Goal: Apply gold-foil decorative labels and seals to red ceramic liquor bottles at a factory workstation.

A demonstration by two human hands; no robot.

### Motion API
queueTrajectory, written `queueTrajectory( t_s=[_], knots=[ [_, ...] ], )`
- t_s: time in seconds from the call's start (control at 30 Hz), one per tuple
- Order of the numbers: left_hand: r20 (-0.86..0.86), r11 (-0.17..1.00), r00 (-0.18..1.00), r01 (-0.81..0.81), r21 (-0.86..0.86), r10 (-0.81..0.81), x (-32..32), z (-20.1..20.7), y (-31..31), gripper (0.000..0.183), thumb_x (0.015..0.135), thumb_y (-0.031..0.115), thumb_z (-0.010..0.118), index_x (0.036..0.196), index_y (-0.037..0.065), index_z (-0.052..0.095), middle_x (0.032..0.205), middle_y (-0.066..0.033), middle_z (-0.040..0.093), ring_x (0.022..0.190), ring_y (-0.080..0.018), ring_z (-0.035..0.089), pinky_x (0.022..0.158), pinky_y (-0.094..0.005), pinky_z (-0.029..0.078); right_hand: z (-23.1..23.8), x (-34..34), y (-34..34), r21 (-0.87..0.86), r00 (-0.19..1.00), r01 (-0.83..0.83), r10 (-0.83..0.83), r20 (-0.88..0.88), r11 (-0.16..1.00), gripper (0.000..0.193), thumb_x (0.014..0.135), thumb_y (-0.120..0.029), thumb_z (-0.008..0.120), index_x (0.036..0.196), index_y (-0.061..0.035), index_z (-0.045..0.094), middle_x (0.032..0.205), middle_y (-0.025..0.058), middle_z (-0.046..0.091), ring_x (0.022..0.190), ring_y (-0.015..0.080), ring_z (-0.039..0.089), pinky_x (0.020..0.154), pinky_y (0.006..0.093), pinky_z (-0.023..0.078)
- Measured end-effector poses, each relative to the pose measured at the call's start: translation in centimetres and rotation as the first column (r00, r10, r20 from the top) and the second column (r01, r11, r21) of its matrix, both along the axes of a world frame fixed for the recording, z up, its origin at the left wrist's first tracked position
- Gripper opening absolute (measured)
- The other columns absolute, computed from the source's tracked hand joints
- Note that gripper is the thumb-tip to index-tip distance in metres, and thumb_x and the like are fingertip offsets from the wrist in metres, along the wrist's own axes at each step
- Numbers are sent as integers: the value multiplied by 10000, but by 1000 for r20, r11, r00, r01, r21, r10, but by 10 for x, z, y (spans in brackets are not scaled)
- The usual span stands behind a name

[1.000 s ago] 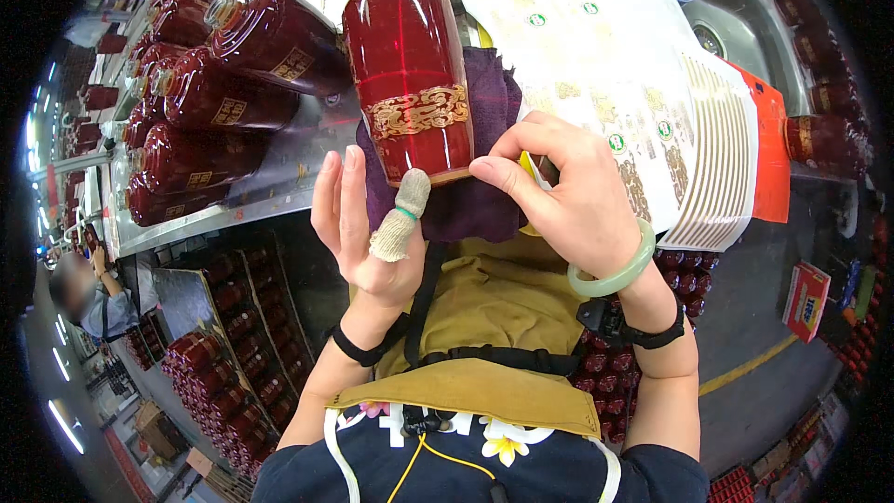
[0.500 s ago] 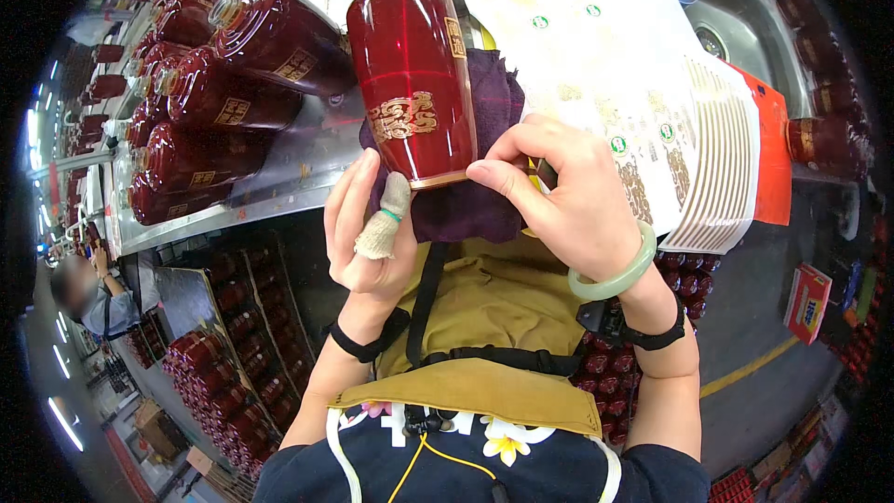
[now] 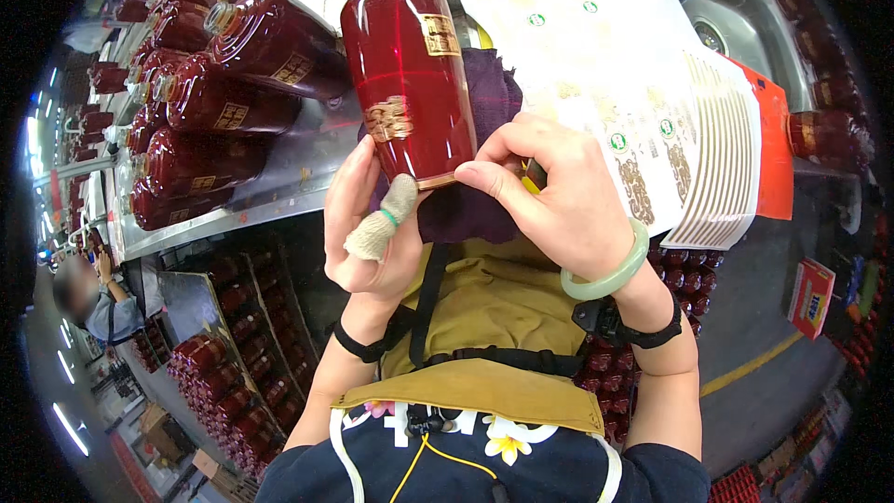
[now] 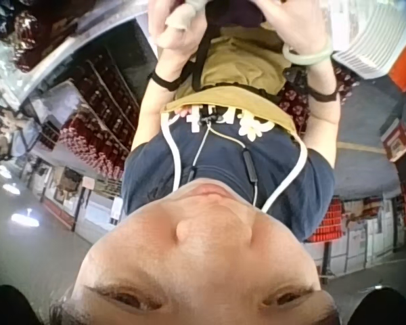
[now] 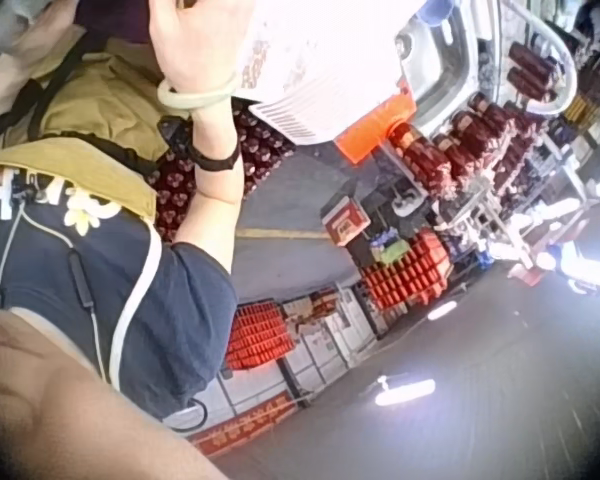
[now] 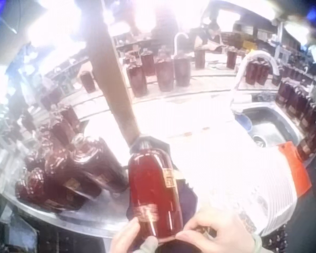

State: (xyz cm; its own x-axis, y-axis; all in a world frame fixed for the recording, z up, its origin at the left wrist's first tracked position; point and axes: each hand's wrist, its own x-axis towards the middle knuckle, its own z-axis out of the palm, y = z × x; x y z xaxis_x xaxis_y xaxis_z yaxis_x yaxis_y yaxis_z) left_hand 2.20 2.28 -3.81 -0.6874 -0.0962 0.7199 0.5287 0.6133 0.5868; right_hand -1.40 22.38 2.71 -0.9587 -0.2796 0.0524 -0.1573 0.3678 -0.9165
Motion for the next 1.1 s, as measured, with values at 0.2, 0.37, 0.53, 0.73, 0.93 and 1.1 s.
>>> queueTrajectory(
  t_s=[0.2,0.37,0.53,0.73,0.93,1.1],
  knots=[
    [37,998,997,-66,-15,67,12,-9,-4,293,808,-162,772,1090,-88,752,1302,-273,705,1136,-434,727,952,-454,646,1,0,0,5,1000,-17,18,-15,1000,157,908,-107,813,886,24,731,768,82,637,681,174,568,658,324,450],
    [-63,962,996,-83,-259,69,13,-6,-10,260,857,-148,739,1099,-59,765,1351,-259,683,1244,-430,661,992,-460,635,3,0,2,16,999,-15,16,-44,1000,166,903,-120,825,892,25,743,762,98,650,666,185,588,641,336,461],
    [-119,935,989,-120,-334,84,10,3,-3,176,929,-61,737,1101,-41,770,1375,-247,669,1276,-438,631,1024,-477,626,1,0,1,19,999,8,-7,-42,1000,164,903,-117,822,887,25,742,760,97,652,660,186,592,636,335,460],
    [-40,979,999,5,-203,-13,2,9,-1,167,830,-78,804,990,-41,772,1269,-202,729,1195,-402,686,947,-446,640,-2,-2,-2,21,1000,10,-10,-12,1000,161,899,-116,823,879,20,741,756,95,649,653,180,586,624,326,454],
    [-16,997,1000,-28,-78,27,2,0,-5,266,797,-161,787,1051,-94,743,1239,-216,743,1111,-424,743,886,-444,666,-2,1,-7,19,998,21,-20,-63,1000,150,884,-102,831,869,12,735,747,89,639,648,180,579,617,329,455],
    [-55,974,998,-44,-224,32,10,1,-7,247,835,-152,731,1079,-112,733,1316,-235,701,1198,-440,690,962,-466,645,0,-1,-8,33,996,10,-8,-87,999,145,880,-94,833,865,7,731,742,88,637,643,188,581,612,337,456]
  ],
)
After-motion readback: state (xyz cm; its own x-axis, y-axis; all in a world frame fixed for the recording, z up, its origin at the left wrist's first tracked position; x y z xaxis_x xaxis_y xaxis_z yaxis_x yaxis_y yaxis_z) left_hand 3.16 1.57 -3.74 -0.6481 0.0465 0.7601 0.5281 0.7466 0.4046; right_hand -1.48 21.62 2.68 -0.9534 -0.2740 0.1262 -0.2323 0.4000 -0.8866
